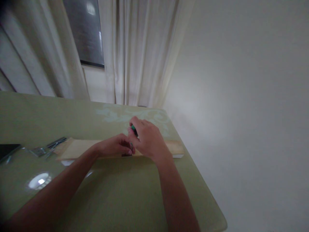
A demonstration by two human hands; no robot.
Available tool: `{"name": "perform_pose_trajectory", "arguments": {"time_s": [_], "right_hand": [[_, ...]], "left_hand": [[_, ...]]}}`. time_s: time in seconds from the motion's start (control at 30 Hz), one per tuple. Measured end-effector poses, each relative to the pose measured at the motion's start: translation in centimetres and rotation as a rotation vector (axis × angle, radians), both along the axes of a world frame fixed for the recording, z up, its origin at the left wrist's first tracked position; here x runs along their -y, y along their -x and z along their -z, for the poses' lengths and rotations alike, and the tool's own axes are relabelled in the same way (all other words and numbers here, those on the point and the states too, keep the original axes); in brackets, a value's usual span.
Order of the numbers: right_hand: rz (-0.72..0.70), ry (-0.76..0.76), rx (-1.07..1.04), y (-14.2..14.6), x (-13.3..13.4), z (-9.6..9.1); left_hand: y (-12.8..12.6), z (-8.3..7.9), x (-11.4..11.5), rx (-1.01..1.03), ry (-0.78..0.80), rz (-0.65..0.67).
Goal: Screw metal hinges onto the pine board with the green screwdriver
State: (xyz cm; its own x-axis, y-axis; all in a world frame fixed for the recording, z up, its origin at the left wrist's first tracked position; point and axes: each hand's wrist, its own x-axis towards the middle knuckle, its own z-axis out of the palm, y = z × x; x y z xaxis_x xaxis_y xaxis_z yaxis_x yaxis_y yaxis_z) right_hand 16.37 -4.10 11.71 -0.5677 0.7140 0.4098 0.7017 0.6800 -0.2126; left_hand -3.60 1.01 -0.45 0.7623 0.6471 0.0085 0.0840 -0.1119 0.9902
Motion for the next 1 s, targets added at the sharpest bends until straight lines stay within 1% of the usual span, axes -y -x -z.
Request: {"name": "perform_pose_trajectory", "arguments": {"time_s": [0.1, 0.13, 0.17, 0.2, 0.3, 0.33, 0.37, 0.4, 0.5, 0.53, 0.57, 0.63, 0.67, 0.7, 0.73, 0.77, 0.83, 0.87, 0.9, 0.93, 1.0], "right_hand": [[0.275, -0.035, 0.044, 0.2, 0.0, 0.2], [0.337, -0.032, 0.053, 0.3, 0.0, 0.2], [0.343, -0.022, 0.047, 0.5, 0.1, 0.2], [0.291, -0.007, 0.027, 0.6, 0.2, 0.2], [-0.003, 0.025, -0.043, 0.9, 0.8, -0.1], [-0.05, 0.016, -0.042, 1.0, 1.0, -0.2], [-0.04, 0.0, -0.026, 1.0, 1.1, -0.2], [0.025, -0.019, 0.0, 1.1, 1.2, -0.3], [0.299, -0.048, 0.077, 1.1, 1.1, -0.3], [0.334, -0.041, 0.079, 1.0, 1.0, -0.3], [0.318, -0.03, 0.063, 0.9, 0.9, -0.3], [0.169, -0.007, -0.004, 0.6, 0.9, -0.3], [0.09, -0.001, -0.037, 0.4, 0.9, -0.3], [0.043, -0.005, -0.052, 0.3, 0.9, -0.4], [0.046, -0.018, -0.047, 0.2, 1.0, -0.4], [0.094, -0.034, -0.022, 0.2, 1.0, -0.5], [0.244, -0.061, 0.045, 0.3, 0.9, -0.5], [0.293, -0.065, 0.066, 0.4, 0.9, -0.4], [0.299, -0.063, 0.071, 0.5, 0.8, -0.4], [0.264, -0.061, 0.06, 0.5, 0.7, -0.3], [0.132, -0.074, 0.008, 0.6, 0.7, -0.2]], "left_hand": [[-0.5, -0.3, 0.3, 0.023, 0.02, -0.021], [-0.6, -0.3, 0.3, 0.027, 0.019, -0.034], [-0.6, -0.2, 0.2, 0.028, 0.013, -0.047], [-0.6, -0.1, 0.2, 0.026, 0.001, -0.052], [-0.4, 0.2, -0.1, 0.017, -0.074, -0.023], [-0.3, 0.3, -0.2, 0.018, -0.103, -0.013], [-0.3, 0.4, -0.2, 0.021, -0.121, -0.007], [-0.3, 0.4, -0.3, 0.027, -0.124, -0.005], [-0.6, 0.4, -0.2, 0.034, -0.073, -0.033], [-0.8, 0.3, -0.1, 0.024, -0.058, -0.05], [-0.9, 0.2, 0.0, 0.007, -0.052, -0.069], [-0.9, -0.3, 0.1, -0.031, -0.054, -0.087], [-0.8, -0.6, 0.1, -0.039, -0.056, -0.075], [-0.7, -1.0, 0.2, -0.035, -0.063, -0.051], [-0.5, -1.4, 0.2, -0.018, -0.078, -0.024], [-0.4, -1.8, 0.3, 0.003, -0.101, 0.004], [-0.2, -2.7, 0.5, 0.042, -0.15, 0.041], [-0.2, -3.2, 0.7, 0.059, -0.174, 0.043], [-0.2, -3.6, 0.9, 0.081, -0.198, 0.034], [-0.3, -4.0, 1.2, 0.108, -0.222, 0.018], [-0.6, -4.7, 1.7, 0.162, -0.278, -0.031]]}}
